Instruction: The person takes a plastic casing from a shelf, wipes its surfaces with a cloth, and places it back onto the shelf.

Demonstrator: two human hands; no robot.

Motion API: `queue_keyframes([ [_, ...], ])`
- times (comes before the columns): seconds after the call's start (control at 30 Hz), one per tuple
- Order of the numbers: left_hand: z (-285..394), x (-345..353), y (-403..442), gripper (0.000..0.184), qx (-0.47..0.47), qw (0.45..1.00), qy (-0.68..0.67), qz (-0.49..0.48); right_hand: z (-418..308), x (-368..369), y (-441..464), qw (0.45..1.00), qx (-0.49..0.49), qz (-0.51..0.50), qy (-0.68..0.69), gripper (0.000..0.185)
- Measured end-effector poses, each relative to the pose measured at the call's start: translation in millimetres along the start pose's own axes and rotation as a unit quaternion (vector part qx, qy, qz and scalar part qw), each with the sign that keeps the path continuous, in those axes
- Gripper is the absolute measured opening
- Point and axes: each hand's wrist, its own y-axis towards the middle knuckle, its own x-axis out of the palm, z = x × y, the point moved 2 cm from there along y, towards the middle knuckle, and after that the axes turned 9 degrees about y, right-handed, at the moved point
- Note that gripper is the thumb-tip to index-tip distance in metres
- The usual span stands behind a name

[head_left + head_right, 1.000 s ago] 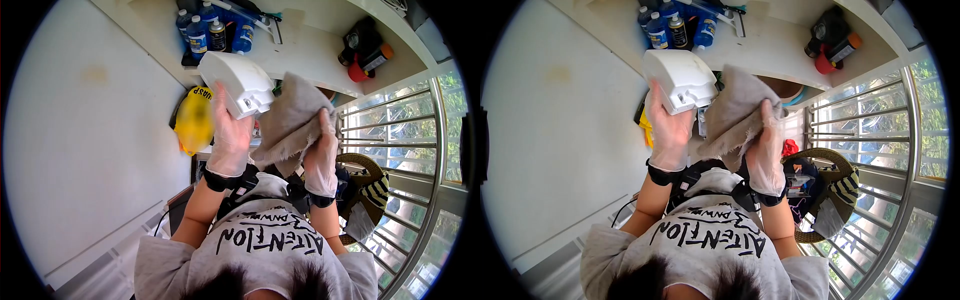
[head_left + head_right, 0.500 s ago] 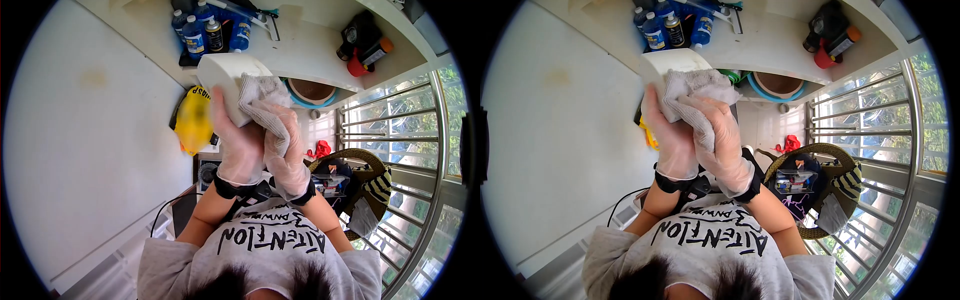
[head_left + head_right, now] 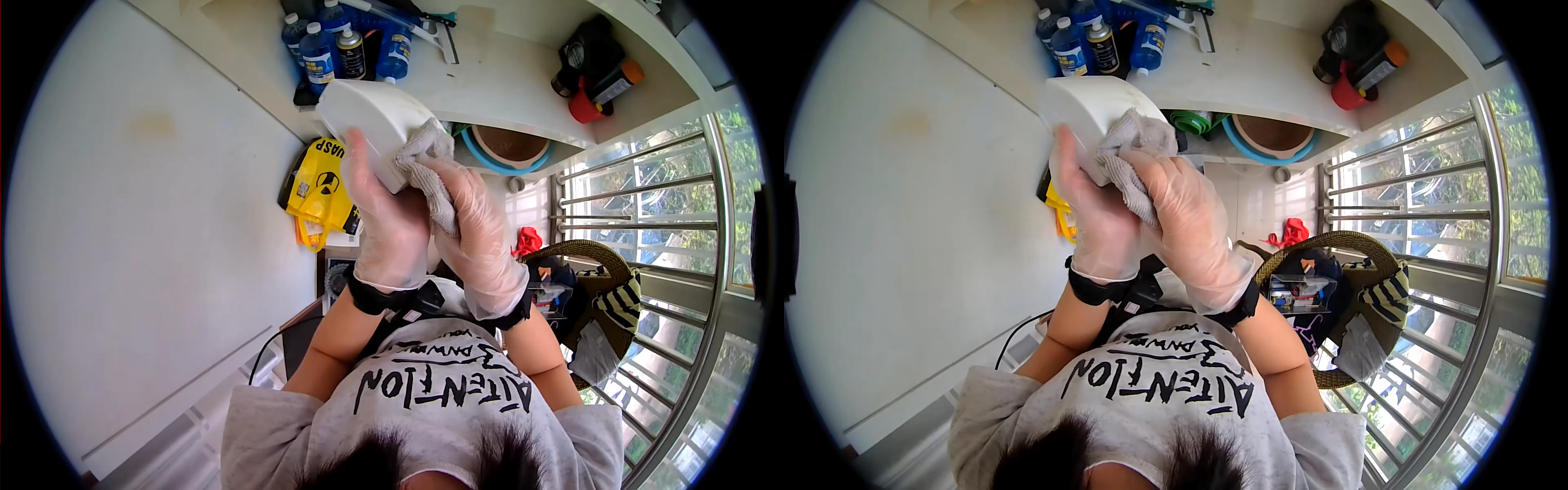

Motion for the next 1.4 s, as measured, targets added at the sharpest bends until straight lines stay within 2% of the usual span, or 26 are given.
queue_keyframes([
  [0.03,-1.3,-1.7,1.5,0.048,-0.003,1.000,0.009,0.005,4.8,-1.3,0.0,1.000,-0.001,0.002,-0.001,0.032],
  [0.1,-3.4,-2.3,2.2,0.048,-0.012,0.999,0.003,0.034,18.8,-3.3,-2.8,0.986,0.045,-0.005,0.160,0.031],
  [0.13,-4.6,-3.8,2.2,0.048,-0.021,0.998,-0.004,0.064,22.7,-6.4,-9.3,0.944,0.220,-0.024,0.243,0.023],
  [0.17,-4.0,-5.7,3.4,0.048,-0.021,0.998,-0.005,0.065,27.4,-9.4,-13.0,0.944,0.220,-0.026,0.243,0.023],
  [0.23,-1.9,-11.5,9.3,0.046,-0.046,0.997,-0.026,0.062,40.5,-12.1,-20.9,0.797,0.371,0.125,0.460,0.022],
  [0.27,-2.7,-16.8,12.7,0.043,-0.047,0.996,-0.047,0.056,41.5,-16.9,-18.4,0.752,0.381,0.169,0.511,0.027],
  [0.4,0.2,-13.8,7.3,0.040,-0.032,0.998,-0.007,0.060,38.9,-32.6,-8.5,0.758,0.267,0.251,0.539,0.038],
  [0.53,-1.8,-6.2,1.1,0.044,-0.056,0.992,0.111,-0.028,28.2,-33.7,1.9,0.817,0.214,0.203,0.496,0.033],
  [0.57,-9.9,-11.3,-0.1,0.044,-0.059,0.992,0.110,-0.029,20.7,-25.4,10.2,0.886,0.114,0.111,0.435,0.030],
  [0.6,-11.1,-6.9,-4.3,0.045,0.043,0.986,0.112,-0.113,13.3,-20.1,14.5,0.932,0.011,0.014,0.363,0.030],
  [0.63,-8.7,-2.0,-10.0,0.045,0.144,0.964,0.112,-0.194,-0.8,-23.4,20.5,0.989,-0.054,-0.089,0.102,0.035],
  [0.67,-0.1,-8.0,-12.7,0.044,0.129,0.907,0.384,-0.113,3.0,-19.7,23.9,0.985,-0.090,-0.102,0.108,0.037],
  [0.7,-0.8,-12.4,-9.7,0.044,0.128,0.907,0.384,-0.112,9.1,-14.3,25.9,0.979,-0.126,-0.115,0.114,0.038],
  [0.77,-11.8,-23.6,0.5,0.043,-0.084,0.986,0.070,-0.127,23.0,-11.8,20.3,0.973,-0.118,-0.098,0.174,0.035],
  [0.83,-16.9,-23.2,-4.7,0.042,-0.097,0.990,0.073,-0.076,30.5,-14.1,14.5,0.962,-0.109,-0.083,0.235,0.032],
  [0.9,-24.1,-28.7,-2.6,0.040,-0.123,0.991,0.042,-0.044,38.6,-19.1,2.0,0.926,0.079,-0.052,0.365,0.022],
  [0.93,-14.6,-26.7,-6.2,0.039,-0.113,0.990,0.063,-0.055,46.1,-21.3,-5.3,0.904,0.151,-0.019,0.400,0.016],
  [0.97,-10.5,-34.8,3.2,0.042,-0.093,0.991,0.095,-0.026,52.4,-21.4,-7.9,0.904,0.152,-0.020,0.399,0.016],
  [1.03,0.4,-27.0,2.8,0.046,-0.065,0.991,0.113,-0.006,74.8,-25.0,-13.5,0.836,0.266,0.184,0.442,0.020],
  [1.1,-0.5,-38.6,8.5,0.045,-0.036,0.977,0.210,-0.016,83.0,-25.9,-12.0,0.838,0.251,0.210,0.437,0.026],
  [1.17,-2.4,-41.8,10.7,0.044,-0.007,0.951,0.308,-0.030,74.8,-24.3,-8.1,0.771,0.252,0.304,0.499,0.032],
  [1.23,-8.6,-30.8,5.6,0.043,-0.075,0.989,0.123,-0.035,39.0,-18.4,-4.5,0.803,0.250,0.215,0.497,0.033],
  [1.3,-24.4,-35.1,8.6,0.041,-0.094,0.988,0.119,0.004,34.6,3.9,-8.8,0.902,0.157,0.150,0.373,0.023],
  [1.33,-23.2,-36.0,1.0,0.039,-0.009,0.986,0.131,-0.101,26.5,1.4,-0.7,0.977,0.004,0.033,0.209,0.021],
  [1.37,-22.9,-39.3,11.5,0.037,-0.102,0.985,0.079,-0.113,17.0,1.0,7.1,0.985,-0.149,-0.088,0.029,0.022],
  [1.4,-19.7,-39.2,12.5,0.038,-0.121,0.988,0.034,-0.093,22.8,4.8,2.8,0.986,-0.133,-0.092,0.044,0.025],
])
